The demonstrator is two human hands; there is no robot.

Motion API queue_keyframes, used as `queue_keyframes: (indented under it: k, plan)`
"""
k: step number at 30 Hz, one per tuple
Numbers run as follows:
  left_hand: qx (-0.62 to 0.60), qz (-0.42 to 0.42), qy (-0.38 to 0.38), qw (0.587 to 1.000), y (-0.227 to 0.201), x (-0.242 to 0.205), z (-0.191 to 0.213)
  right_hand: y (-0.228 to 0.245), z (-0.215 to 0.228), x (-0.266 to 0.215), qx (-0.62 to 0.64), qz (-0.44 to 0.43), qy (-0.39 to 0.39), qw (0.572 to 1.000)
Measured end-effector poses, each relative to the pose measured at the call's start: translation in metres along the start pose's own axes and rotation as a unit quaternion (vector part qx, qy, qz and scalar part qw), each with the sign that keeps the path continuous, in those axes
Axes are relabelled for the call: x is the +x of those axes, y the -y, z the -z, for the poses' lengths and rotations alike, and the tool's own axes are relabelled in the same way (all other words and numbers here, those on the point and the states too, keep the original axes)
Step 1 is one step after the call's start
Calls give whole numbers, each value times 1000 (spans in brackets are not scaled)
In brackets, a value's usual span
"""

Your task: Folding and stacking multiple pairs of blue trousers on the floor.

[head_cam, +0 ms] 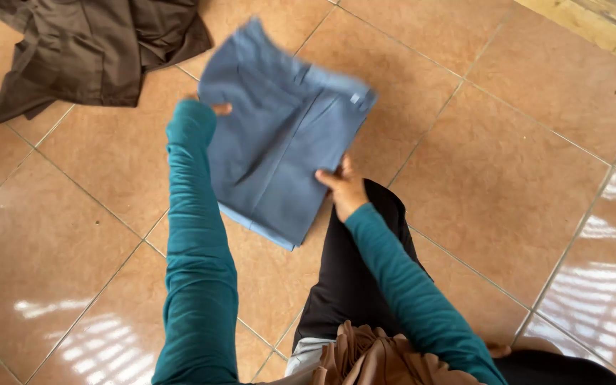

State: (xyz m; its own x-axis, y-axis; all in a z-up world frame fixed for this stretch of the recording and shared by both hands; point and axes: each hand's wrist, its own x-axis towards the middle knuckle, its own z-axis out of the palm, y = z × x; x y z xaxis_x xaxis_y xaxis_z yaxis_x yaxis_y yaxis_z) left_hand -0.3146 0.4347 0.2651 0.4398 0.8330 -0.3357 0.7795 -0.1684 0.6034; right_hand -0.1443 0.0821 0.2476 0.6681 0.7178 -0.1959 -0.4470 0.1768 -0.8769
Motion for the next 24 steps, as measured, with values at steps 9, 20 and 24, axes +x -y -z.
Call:
queue_keyframes:
  k: [9,20,24]
  plan:
    - [47,156,-9,987,86,22,-65,-25,-10,-22,-149,-197,6,969]
    - [82,250,-32,964,61,19,-70,-52,22,-15,-132,-169,10,977]
    - [144,209,-91,963,-23,-35,-105,-10,38,16,-368,-85,-24,926]
